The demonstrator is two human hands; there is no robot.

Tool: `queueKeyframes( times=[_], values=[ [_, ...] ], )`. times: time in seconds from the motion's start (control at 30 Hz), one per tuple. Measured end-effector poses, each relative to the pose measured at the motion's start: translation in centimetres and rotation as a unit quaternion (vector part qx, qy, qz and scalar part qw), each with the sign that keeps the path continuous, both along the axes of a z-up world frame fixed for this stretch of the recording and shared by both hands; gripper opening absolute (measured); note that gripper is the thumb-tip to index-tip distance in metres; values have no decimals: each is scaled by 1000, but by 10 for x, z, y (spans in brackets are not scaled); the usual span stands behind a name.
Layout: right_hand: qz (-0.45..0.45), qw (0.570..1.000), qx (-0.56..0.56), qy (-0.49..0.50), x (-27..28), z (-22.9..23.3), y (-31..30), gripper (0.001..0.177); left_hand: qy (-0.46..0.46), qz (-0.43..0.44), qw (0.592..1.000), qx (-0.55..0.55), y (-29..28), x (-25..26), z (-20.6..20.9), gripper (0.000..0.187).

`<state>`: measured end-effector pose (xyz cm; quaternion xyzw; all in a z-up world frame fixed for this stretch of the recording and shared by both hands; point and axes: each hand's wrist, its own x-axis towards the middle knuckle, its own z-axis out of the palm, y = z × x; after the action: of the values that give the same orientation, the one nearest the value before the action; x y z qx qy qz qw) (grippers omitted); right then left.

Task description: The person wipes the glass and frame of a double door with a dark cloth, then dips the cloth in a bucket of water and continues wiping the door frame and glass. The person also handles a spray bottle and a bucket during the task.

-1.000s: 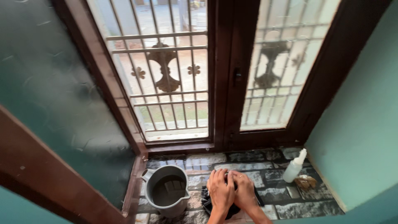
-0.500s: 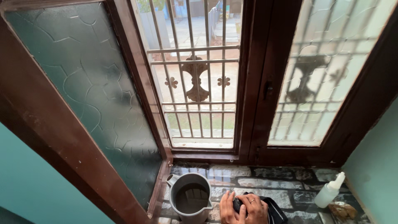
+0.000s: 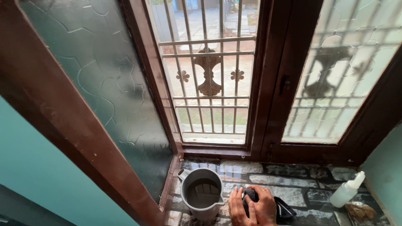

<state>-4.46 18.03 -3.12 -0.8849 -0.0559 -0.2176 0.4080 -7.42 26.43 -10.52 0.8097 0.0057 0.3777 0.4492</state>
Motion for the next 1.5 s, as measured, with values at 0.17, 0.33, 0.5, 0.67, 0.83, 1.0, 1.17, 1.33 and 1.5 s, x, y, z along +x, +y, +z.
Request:
queueKeyframes(
  times=[0.17, 0.33, 0.5, 0.67, 0.83, 1.0, 1.17, 1.33, 1.5],
  values=[
    [-55, 981, 173, 70, 15, 4, 0, 23, 31, -9, 998, -46, 0, -13, 40, 60],
    [-14, 964, 265, 28, 36, 27, 9, 23, 80, -25, 990, -118, -11, -22, 134, 57],
    [98, 909, 405, 31, 37, 88, 43, 26, 18, -11, 995, -99, 19, -35, 221, 55],
    [187, 828, 520, 96, 17, 147, 102, 20, 24, 26, 991, -126, 64, -41, 265, 56],
    [231, 794, 544, 143, 2, 158, 132, 21, 63, 24, 996, -65, 118, -54, 275, 58],
    [208, 877, 381, 205, -1, 130, 136, 25, 108, -6, 991, -77, 149, -53, 245, 67],
    [218, 949, 90, 208, 3, 110, 140, 32, 75, 43, 995, 52, 166, -43, 206, 46],
    [261, 952, -77, 142, -2, 115, 141, 33, 175, 15, 983, 57, 176, -43, 193, 29],
    [328, 912, -197, 150, -6, 127, 131, 33, 228, 21, 964, 135, 175, -34, 179, 22]
  ],
)
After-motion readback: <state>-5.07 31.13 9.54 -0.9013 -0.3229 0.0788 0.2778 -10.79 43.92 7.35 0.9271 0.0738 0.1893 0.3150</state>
